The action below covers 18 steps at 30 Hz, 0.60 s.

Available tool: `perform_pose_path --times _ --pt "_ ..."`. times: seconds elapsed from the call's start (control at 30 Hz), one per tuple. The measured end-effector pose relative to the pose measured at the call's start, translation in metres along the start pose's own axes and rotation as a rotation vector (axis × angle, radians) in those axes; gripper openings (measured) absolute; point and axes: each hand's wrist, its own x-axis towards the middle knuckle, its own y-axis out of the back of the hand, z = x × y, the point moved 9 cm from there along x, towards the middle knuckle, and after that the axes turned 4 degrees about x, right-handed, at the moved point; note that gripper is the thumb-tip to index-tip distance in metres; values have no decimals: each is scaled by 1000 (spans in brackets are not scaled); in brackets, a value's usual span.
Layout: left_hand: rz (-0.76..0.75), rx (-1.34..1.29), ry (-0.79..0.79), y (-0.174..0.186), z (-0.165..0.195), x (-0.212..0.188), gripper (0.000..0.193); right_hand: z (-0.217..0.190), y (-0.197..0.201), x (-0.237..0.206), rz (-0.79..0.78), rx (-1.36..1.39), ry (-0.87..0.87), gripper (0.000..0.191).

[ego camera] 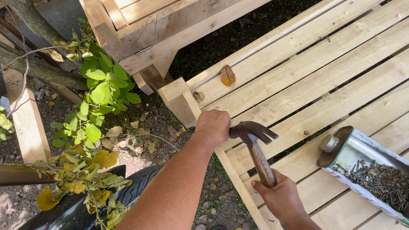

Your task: The person repeatedly picks nails from a metal tin and hammers them into a wooden pallet surface. The person uses a claw hammer to drive each nail into the wood slats one at a time.

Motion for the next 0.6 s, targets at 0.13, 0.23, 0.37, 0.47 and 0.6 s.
perform_pose_path --times 0.13,0.23,0.37,0.47,0.6 --pt "-2 -26 -9 -4 -1 2 15 5 -4 2 -49 14 -91 36" --pt "-5 -7 -47 -8 0 5 11 9 -1 -1 -26 88 -82 39" --pt "148 93 -124 5 -3 -2 15 20 5 -1 22 189 -99 49" --pt "253 -18 -109 16 -26 -19 17 26 7 5 39 192 -108 54" --pt "65 28 -40 7 -29 -17 23 26 5 8 37 182 -46 54"
